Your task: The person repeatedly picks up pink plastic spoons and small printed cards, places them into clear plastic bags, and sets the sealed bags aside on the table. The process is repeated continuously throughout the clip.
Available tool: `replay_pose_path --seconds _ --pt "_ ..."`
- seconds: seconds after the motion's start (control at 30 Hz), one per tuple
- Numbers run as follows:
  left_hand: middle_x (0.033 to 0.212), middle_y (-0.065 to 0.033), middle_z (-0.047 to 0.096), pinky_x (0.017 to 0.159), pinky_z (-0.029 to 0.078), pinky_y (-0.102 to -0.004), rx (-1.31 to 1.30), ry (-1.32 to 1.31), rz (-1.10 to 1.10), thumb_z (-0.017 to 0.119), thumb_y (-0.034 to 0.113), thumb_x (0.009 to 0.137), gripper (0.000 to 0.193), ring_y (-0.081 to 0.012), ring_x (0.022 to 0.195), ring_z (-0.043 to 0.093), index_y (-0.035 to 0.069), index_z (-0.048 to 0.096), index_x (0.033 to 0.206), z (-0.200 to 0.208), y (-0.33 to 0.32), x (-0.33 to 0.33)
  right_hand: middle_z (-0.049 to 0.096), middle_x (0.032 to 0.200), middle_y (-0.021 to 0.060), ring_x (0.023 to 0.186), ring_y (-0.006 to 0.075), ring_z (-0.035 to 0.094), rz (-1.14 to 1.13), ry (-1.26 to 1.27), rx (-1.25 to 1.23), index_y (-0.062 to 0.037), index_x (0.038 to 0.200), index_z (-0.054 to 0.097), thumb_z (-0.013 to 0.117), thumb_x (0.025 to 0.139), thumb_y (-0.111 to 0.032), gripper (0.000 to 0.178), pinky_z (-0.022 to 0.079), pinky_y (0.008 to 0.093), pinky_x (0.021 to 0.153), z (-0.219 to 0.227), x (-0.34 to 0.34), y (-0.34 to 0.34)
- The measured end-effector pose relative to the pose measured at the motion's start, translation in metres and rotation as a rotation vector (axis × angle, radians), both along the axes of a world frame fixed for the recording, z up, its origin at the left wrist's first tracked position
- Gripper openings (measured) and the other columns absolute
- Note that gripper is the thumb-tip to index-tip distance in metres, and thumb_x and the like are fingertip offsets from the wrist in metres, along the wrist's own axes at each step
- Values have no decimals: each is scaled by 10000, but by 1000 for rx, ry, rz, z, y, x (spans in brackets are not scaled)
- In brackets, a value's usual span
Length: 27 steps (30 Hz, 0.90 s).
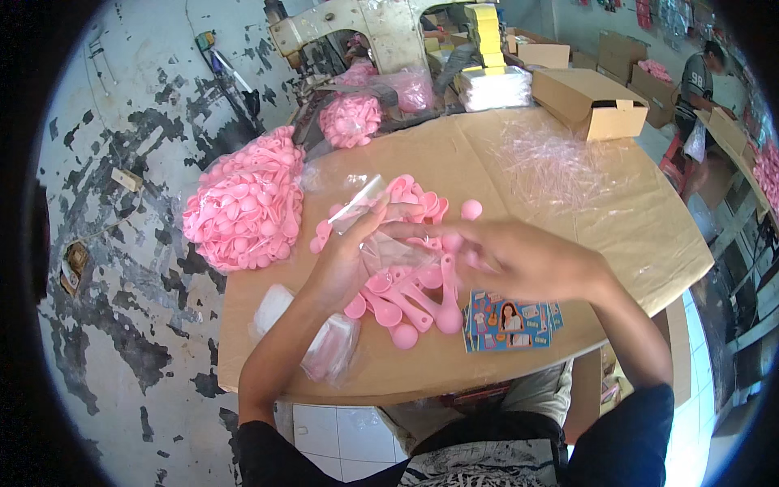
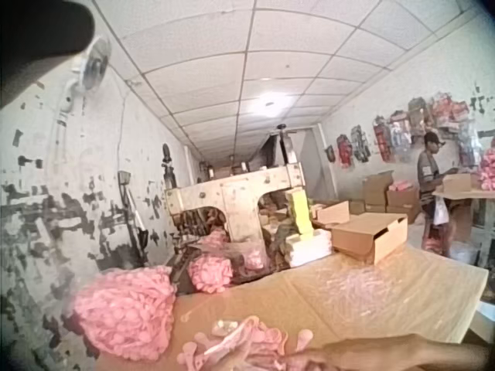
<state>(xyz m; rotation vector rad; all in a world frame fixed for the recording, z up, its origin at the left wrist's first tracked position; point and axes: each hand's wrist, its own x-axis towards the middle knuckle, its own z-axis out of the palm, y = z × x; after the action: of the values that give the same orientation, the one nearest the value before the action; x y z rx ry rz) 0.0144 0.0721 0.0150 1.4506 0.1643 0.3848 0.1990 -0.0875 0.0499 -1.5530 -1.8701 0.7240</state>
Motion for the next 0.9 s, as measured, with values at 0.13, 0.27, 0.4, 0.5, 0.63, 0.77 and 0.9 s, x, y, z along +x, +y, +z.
replay_pose_path --seconds 0.13,0.27,0.4,0.5,0.63,0.77,0.9 --pt "1125 -158 599 883 532 -380 -271 -42 139 437 349 1009 465 -285 1029 635 -30 444 1280 -11 -12 -5 642 887 133 809 209 629 76 -291 -29 -42 1122 621 703 834 -256 368 481 324 703 -45 43 -38" --pt "1150 -161 604 896 533 -393 -317 -13 280 468 274 1004 396 -275 1036 636 0 437 1289 -20 -8 -15 660 841 133 757 248 637 -219 -1 -144 -14 1054 647 762 785 -245 372 493 339 698 -53 39 -33" --pt "1145 -154 606 908 528 -379 -342 -94 318 503 287 990 432 -260 1007 641 -34 448 1273 -26 -1 -15 669 793 134 702 248 633 -196 -67 -127 2 958 675 743 803 -191 257 495 339 682 -52 37 -20" --pt "1132 -162 608 897 535 -357 -281 -62 365 559 253 964 437 -245 1002 641 -57 458 1255 -28 1 -15 668 774 145 677 219 629 -123 -105 66 5 886 688 727 814 -153 178 488 321 674 -58 36 -3" --pt "1134 -175 599 895 539 -334 -245 -15 428 617 197 931 427 -229 1000 641 -80 475 1224 -28 6 -18 669 769 69 656 113 606 -227 20 144 -17 931 668 617 924 -186 177 477 279 586 -41 31 24" --pt "1130 -160 596 896 539 -322 -308 -158 477 622 202 929 415 -214 997 639 -80 494 1204 -29 6 -17 622 736 -4 603 24 558 -210 365 43 -38 1012 628 487 1005 -215 227 442 202 474 -34 4 52" --pt "1118 -126 600 852 542 -294 -341 -210 511 626 215 928 427 -176 973 633 -71 495 1217 -34 7 -15 582 692 -15 542 34 530 -123 360 79 -40 1062 605 504 996 -196 197 448 207 446 -35 -18 70"
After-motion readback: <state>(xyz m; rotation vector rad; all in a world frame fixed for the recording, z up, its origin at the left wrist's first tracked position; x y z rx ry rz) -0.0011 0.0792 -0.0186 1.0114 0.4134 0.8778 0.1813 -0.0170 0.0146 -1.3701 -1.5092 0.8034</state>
